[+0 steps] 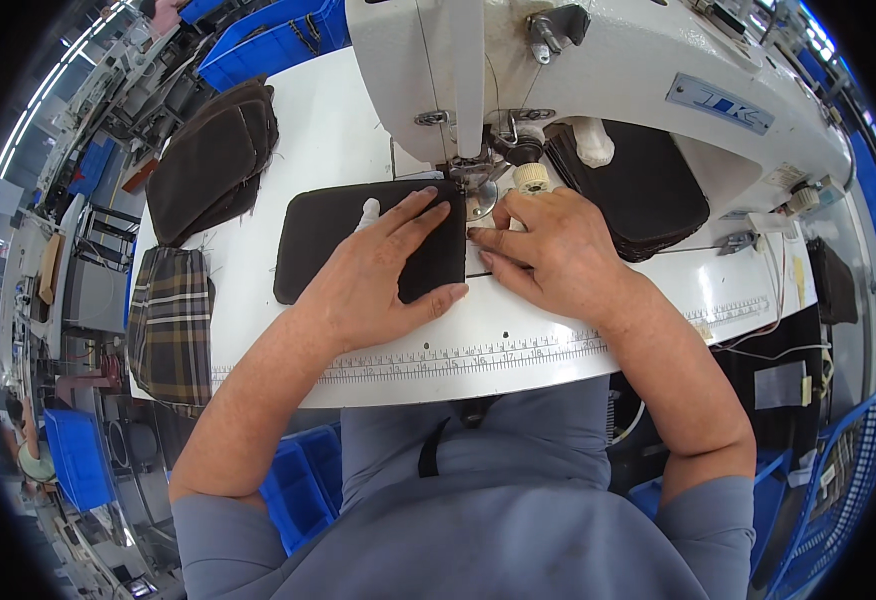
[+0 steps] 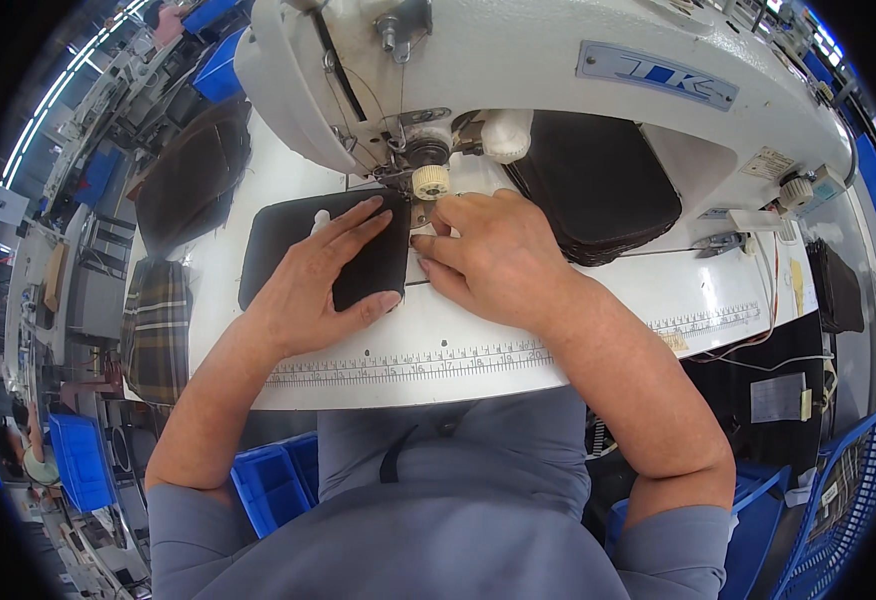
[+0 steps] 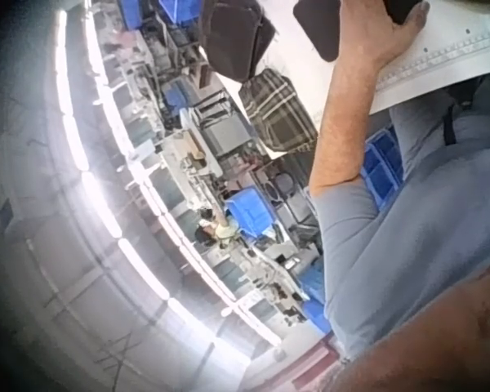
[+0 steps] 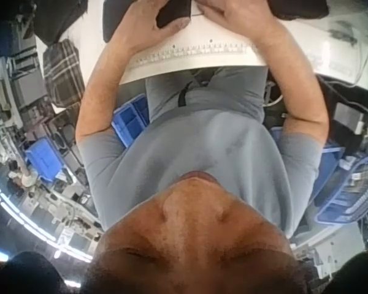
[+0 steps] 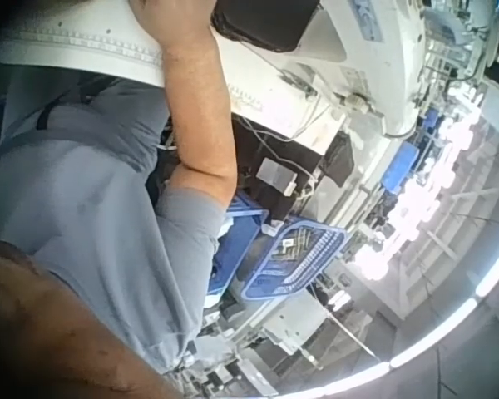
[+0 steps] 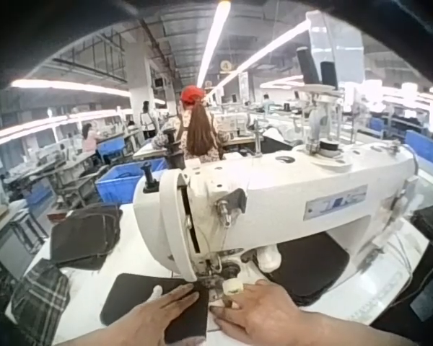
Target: Sewing pieces of leather together using an industrial sewing machine.
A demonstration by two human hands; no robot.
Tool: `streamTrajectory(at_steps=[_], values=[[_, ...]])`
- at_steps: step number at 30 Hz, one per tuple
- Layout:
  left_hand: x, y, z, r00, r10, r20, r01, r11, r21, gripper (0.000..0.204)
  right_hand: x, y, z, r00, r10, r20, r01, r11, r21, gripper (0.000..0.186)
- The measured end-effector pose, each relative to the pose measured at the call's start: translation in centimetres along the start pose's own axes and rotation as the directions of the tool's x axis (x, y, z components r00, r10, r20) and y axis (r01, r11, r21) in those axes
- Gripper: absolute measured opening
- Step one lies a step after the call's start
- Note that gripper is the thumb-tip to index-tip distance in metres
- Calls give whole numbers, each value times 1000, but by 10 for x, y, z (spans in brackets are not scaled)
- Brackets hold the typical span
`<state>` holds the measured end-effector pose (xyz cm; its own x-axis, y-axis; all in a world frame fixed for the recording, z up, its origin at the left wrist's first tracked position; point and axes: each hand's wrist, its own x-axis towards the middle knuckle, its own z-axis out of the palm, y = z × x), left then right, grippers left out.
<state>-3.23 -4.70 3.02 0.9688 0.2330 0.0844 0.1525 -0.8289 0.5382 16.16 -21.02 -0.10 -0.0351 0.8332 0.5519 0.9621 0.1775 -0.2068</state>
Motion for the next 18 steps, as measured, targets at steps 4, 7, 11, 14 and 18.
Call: streamTrajectory(at_steps=[4,7,11,14,18], values=[[1,1,-5,999,41,6,-41,999,9,81,-1,1,1,1000,-15,0,15,1000,5,19],[0,2,-3,999,43,-9,-42,998,56,69,-1,1,1,1000,-26,-16,27,999,25,23],[3,-1,-6,1000,-18,-4,18,1000,-22,55,-2,0,-2,996,53,76,-55,998,20,30],[2,0,-4,1000,-13,0,13,999,-33,51,-2,1,-4,995,59,84,-66,995,79,33],[1,1,1,1000,0,-10,-1,997,-74,45,-1,-2,-7,984,-16,175,-10,989,147,40]])
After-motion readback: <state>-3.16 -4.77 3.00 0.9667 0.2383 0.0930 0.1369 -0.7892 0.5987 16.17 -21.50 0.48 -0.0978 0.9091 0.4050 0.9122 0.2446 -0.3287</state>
